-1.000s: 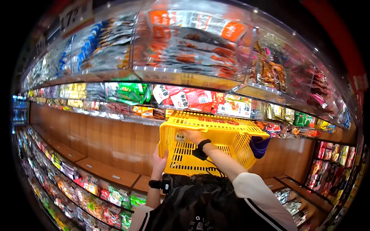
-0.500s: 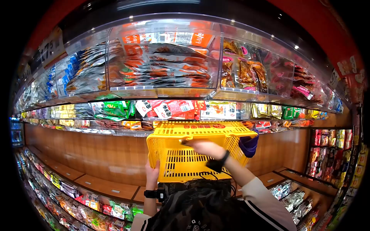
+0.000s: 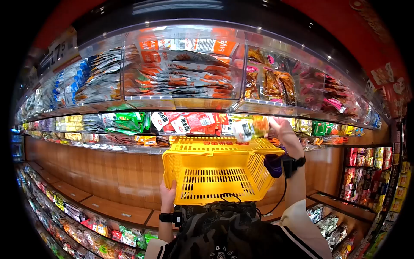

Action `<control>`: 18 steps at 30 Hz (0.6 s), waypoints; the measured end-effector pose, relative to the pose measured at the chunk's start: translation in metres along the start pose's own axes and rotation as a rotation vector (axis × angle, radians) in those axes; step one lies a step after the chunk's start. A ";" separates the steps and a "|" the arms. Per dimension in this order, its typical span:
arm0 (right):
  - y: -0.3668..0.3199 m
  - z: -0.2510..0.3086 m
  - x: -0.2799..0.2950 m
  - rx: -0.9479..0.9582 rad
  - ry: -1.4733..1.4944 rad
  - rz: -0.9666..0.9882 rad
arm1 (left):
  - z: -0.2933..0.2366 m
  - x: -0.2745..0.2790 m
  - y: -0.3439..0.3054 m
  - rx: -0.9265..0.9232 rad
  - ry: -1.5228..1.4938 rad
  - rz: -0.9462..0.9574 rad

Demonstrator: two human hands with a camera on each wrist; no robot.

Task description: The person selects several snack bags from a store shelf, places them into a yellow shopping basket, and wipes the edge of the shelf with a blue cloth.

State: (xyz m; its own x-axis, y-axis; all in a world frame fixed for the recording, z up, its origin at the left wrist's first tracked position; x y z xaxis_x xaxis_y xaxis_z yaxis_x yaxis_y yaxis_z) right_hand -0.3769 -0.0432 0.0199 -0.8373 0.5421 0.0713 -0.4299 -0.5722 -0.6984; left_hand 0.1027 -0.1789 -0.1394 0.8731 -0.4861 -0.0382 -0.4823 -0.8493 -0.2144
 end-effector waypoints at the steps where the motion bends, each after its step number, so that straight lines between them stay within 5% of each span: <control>1: 0.004 0.002 0.007 -0.019 -0.174 -0.089 | 0.004 0.001 0.000 0.007 0.006 -0.003; 2: 0.007 0.002 0.015 -0.038 -0.348 -0.180 | 0.007 0.002 0.000 0.013 0.013 -0.006; 3: 0.019 -0.007 0.022 0.160 -0.341 -0.131 | 0.014 0.004 0.001 0.005 0.014 -0.004; 4: 0.022 -0.003 0.019 0.457 -0.902 -0.212 | 0.018 0.006 0.002 -0.041 0.037 0.013; 6: 0.099 -0.056 0.082 0.482 -0.427 -0.210 | 0.017 0.007 0.003 -0.092 0.063 0.034; 8: 0.116 -0.039 0.099 0.456 -0.277 -0.428 | 0.011 0.005 0.004 -0.106 0.064 0.039; 12: 0.136 -0.017 0.092 0.454 -0.298 -0.595 | 0.009 0.004 0.004 -0.108 0.072 0.058; 18: 0.166 -0.029 0.021 0.271 -0.499 -0.478 | 0.012 0.004 0.006 -0.126 0.044 0.032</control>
State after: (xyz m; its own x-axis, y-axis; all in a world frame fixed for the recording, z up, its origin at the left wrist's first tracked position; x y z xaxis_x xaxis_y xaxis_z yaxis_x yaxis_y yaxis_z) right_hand -0.4561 -0.1083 -0.1153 -0.5638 0.4628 0.6841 -0.8004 -0.5104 -0.3144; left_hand 0.1039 -0.1833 -0.1521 0.8544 -0.5197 0.0000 -0.5176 -0.8510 -0.0895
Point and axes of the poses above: each hand's wrist, its own y-axis towards the middle knuckle, its own x-axis out of the back of the hand, z = x × y, the point moved 8 cm from there along y, towards the middle knuckle, and after that the axes turned 14 degrees about -x, right-handed, at the moved point
